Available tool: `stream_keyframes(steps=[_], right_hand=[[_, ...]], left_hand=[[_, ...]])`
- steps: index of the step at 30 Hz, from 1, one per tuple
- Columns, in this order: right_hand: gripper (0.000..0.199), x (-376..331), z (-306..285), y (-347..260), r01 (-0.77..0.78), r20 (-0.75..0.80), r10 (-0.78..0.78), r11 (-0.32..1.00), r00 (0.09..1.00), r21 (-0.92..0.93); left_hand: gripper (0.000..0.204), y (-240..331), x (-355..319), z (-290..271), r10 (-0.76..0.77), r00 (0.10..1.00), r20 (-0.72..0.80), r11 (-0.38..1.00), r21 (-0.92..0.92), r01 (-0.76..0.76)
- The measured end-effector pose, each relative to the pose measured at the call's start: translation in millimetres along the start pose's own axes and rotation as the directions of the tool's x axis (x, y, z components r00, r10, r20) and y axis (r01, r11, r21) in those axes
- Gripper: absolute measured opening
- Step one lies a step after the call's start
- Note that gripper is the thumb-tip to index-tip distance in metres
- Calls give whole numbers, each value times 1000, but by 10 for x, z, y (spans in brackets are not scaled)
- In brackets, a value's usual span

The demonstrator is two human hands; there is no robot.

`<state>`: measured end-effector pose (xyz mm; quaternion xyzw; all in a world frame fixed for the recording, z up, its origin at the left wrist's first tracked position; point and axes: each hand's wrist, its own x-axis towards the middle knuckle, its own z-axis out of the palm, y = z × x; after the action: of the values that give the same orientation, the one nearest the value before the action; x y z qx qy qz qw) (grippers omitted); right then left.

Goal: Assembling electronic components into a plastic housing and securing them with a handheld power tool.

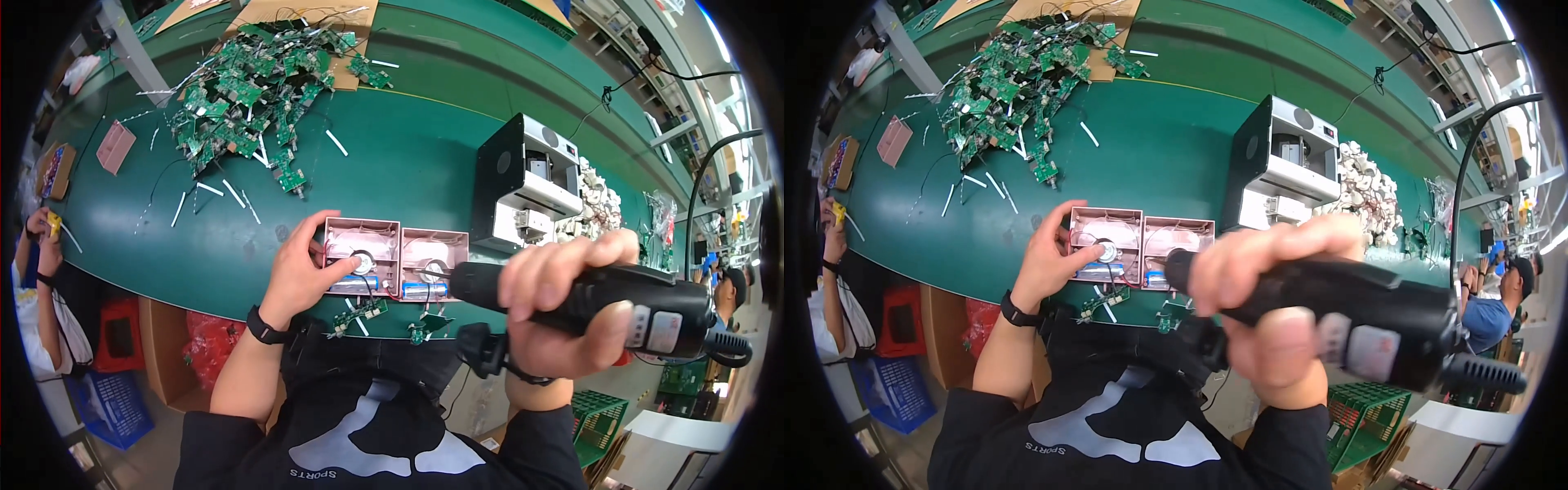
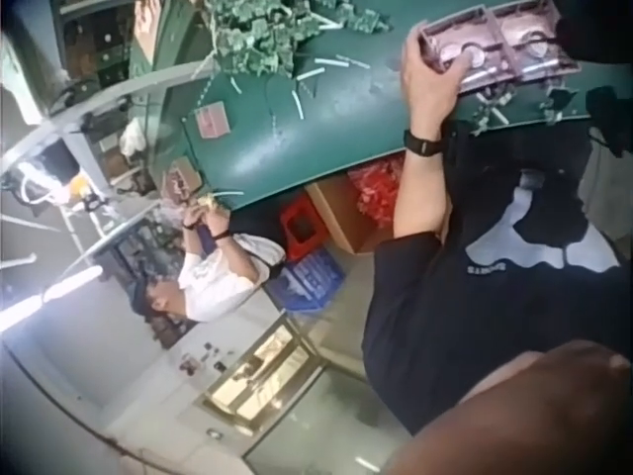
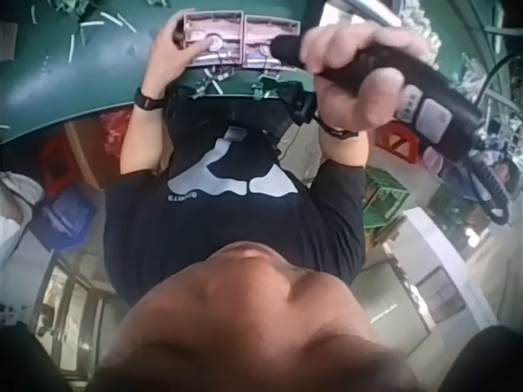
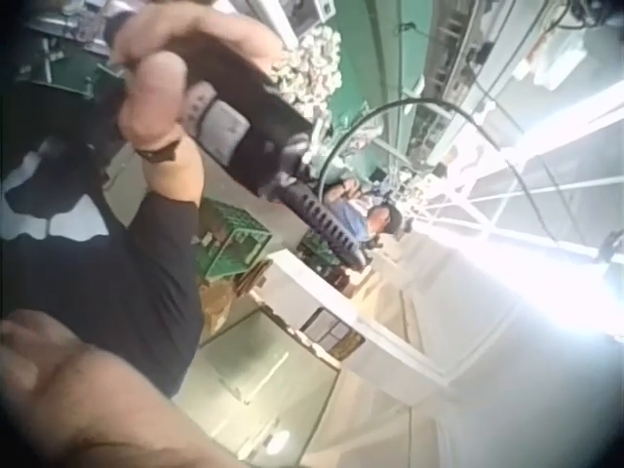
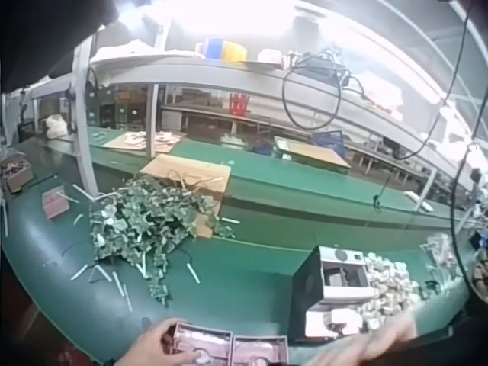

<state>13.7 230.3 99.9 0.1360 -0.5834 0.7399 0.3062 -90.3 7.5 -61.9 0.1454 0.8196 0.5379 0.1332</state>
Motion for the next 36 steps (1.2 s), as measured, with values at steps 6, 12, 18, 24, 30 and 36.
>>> stream_keyframes(steps=[6,12,18,24,30,36], right_hand=[[36,-49,268,555,-118,103,118,993,988,3],[33,-95,328,831,-195,75,199,979,977,-58],[32,-144,265,981,-186,108,205,969,973,-160],[32,-135,305,1007,-167,189,188,978,964,-122],[33,-94,307,919,-170,113,205,950,972,-262],[45,-118,54,250,-88,-85,94,993,992,79]], left_hand=[[71,31,-33,-36,6,1000,-27,1000,21,-5],[74,34,-23,-27,68,996,-61,998,6,-67],[73,42,-25,-34,50,998,-46,998,31,-48],[71,68,-17,-59,37,999,-28,996,83,-35],[68,92,-24,-60,62,998,-30,997,45,-61],[46,116,-343,-345,519,851,-83,798,403,-448]])
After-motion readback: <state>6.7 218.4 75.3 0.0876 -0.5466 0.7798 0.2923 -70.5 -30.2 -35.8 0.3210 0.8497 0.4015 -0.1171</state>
